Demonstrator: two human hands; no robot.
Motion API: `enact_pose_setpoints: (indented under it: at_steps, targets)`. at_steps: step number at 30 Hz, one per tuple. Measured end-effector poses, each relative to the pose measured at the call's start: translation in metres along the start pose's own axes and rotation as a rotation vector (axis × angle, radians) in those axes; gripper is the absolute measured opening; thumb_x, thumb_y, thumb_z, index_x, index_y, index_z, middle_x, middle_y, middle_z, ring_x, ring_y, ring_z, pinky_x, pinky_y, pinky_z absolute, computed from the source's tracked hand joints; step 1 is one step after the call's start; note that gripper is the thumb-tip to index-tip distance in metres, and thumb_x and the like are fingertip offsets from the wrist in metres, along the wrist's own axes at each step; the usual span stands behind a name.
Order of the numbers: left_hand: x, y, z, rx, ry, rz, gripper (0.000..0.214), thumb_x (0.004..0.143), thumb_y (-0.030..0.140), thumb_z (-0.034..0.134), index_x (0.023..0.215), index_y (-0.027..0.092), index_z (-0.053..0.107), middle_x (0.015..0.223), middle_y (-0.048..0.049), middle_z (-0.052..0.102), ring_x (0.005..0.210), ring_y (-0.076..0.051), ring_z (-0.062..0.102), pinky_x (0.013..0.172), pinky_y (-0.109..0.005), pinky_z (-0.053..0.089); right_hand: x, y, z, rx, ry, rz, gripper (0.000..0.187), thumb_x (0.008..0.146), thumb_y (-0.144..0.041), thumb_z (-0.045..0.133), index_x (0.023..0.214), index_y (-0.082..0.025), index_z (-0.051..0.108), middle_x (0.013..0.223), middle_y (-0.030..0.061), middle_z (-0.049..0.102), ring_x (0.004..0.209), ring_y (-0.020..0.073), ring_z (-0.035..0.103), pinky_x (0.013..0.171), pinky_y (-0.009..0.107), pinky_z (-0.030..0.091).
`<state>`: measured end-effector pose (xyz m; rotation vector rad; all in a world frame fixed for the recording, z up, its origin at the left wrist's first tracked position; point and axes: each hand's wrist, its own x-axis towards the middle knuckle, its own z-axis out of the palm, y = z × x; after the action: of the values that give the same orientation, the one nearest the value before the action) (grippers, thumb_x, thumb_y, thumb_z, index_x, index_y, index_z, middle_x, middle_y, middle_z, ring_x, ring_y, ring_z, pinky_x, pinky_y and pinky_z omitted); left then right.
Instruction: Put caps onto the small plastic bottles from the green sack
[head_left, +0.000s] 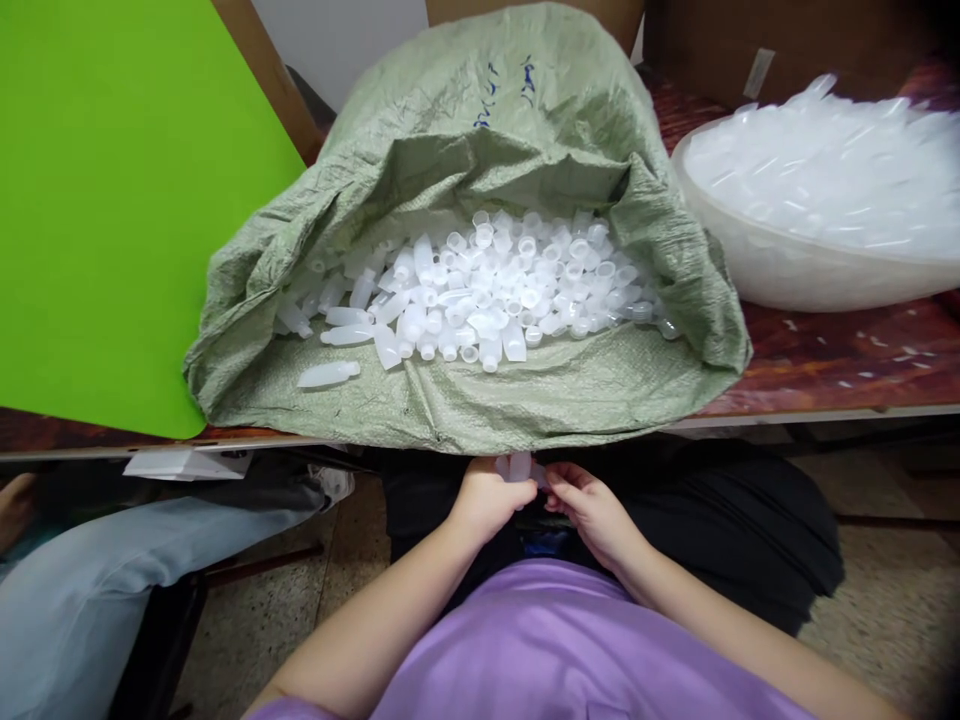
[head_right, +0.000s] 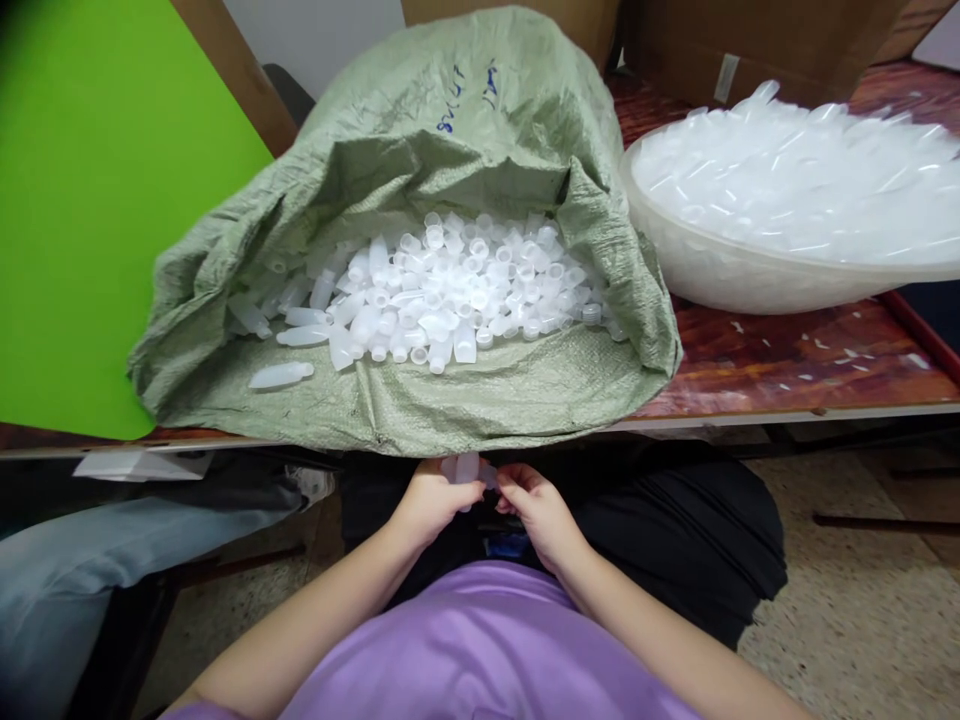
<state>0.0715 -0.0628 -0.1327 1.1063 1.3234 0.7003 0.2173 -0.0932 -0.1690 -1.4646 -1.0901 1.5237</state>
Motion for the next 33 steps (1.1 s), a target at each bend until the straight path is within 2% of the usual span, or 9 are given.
enact_pose_setpoints:
  at_steps: [3,6,8,10,11,15,18,25,33]
  targets:
    - [0.001,-0.002,0.004,-0.083,0.000,-0.119,0.020,0.058,0.020,0.066,0.076,0.011,0.068,0.053,0.0014,0.054,0.046,-0.008,0.043,0.042,-0.020,0.029,0.005,-0.005,-0.011,-0.136,0.049,-0.039,0.036,0.073,-0.046,0.058,0.092,-0.015,0.059,0.090,0.0105,0.062,0.079,0.0212,0.060,0.073,0.036,0.047]
    - [0.001,-0.002,0.004,-0.186,-0.008,-0.185,0.030,0.062,0.029,0.068,0.086,0.012,0.068,0.054,0.0015,0.054,0.045,-0.007,0.041,0.041,-0.018,0.028,0.002,-0.026,-0.032,-0.526,0.048,-0.118,0.035,0.071,-0.039,0.062,0.098,-0.017,0.061,0.099,0.0128,0.063,0.087,0.0255,0.060,0.074,0.037,0.047]
    - [0.002,-0.001,0.003,-0.231,0.019,-0.201,0.032,0.061,0.034,0.071,0.085,0.013,0.067,0.060,0.0000,0.058,0.049,-0.008,0.047,0.043,-0.018,0.032,-0.005,-0.053,-0.045,-0.839,-0.174,-0.211,0.027,0.078,-0.038,0.056,0.094,-0.019,0.064,0.090,0.0099,0.066,0.077,0.0221,0.063,0.065,0.033,0.049]
    - [0.003,0.000,0.002,-0.231,0.043,-0.211,0.034,0.060,0.039,0.072,0.080,0.013,0.065,0.062,-0.0008,0.060,0.052,-0.009,0.051,0.043,-0.018,0.033,-0.010,-0.087,-0.054,-0.876,-0.464,-0.353,0.022,0.082,-0.037,0.052,0.094,-0.024,0.065,0.086,0.0032,0.068,0.070,0.0159,0.063,0.062,0.026,0.049]
    - [0.004,0.000,0.002,-0.218,0.052,-0.219,0.034,0.060,0.041,0.072,0.079,0.014,0.064,0.060,-0.0003,0.059,0.051,-0.009,0.050,0.042,-0.018,0.031,-0.010,-0.105,-0.057,-0.857,-0.452,-0.429,0.020,0.085,-0.037,0.050,0.092,-0.025,0.064,0.085,0.0012,0.068,0.072,0.0144,0.063,0.064,0.025,0.049]
    - [0.002,0.002,0.001,-0.199,0.055,-0.228,0.038,0.059,0.039,0.073,0.084,0.012,0.065,0.054,0.0023,0.055,0.041,-0.006,0.040,0.038,-0.018,0.023,0.016,-0.163,-0.057,-1.016,0.259,-0.596,0.021,0.084,-0.034,0.048,0.090,-0.020,0.062,0.087,0.0058,0.065,0.076,0.0196,0.061,0.066,0.031,0.047]
    - [-0.002,0.001,0.000,-0.185,0.011,-0.217,0.045,0.055,0.036,0.075,0.092,0.011,0.065,0.060,0.0003,0.060,0.043,-0.006,0.043,0.038,-0.018,0.024,0.054,-0.180,-0.053,-1.172,0.488,-0.583,0.032,0.081,-0.038,0.052,0.103,-0.016,0.059,0.092,0.0112,0.063,0.079,0.0245,0.059,0.068,0.036,0.046]
    - [-0.014,0.004,-0.010,-0.224,-0.108,-0.221,0.059,0.062,0.036,0.074,0.112,0.014,0.050,0.058,0.0042,0.058,0.041,-0.006,0.045,0.038,-0.016,0.032,0.092,-0.170,-0.048,-1.306,0.484,-0.548,0.038,0.081,-0.045,0.053,0.094,-0.011,0.061,0.092,0.0168,0.062,0.089,0.0314,0.056,0.076,0.042,0.043]
    - [-0.017,0.008,-0.009,-0.408,-0.270,-0.249,0.043,0.063,0.030,0.074,0.091,0.014,0.046,0.088,-0.0123,0.069,0.045,-0.008,0.054,0.034,-0.017,0.036,0.081,-0.158,-0.052,-1.288,0.418,-0.601,0.030,0.084,-0.036,0.049,0.099,-0.012,0.060,0.096,0.0122,0.064,0.090,0.0267,0.057,0.077,0.037,0.043]
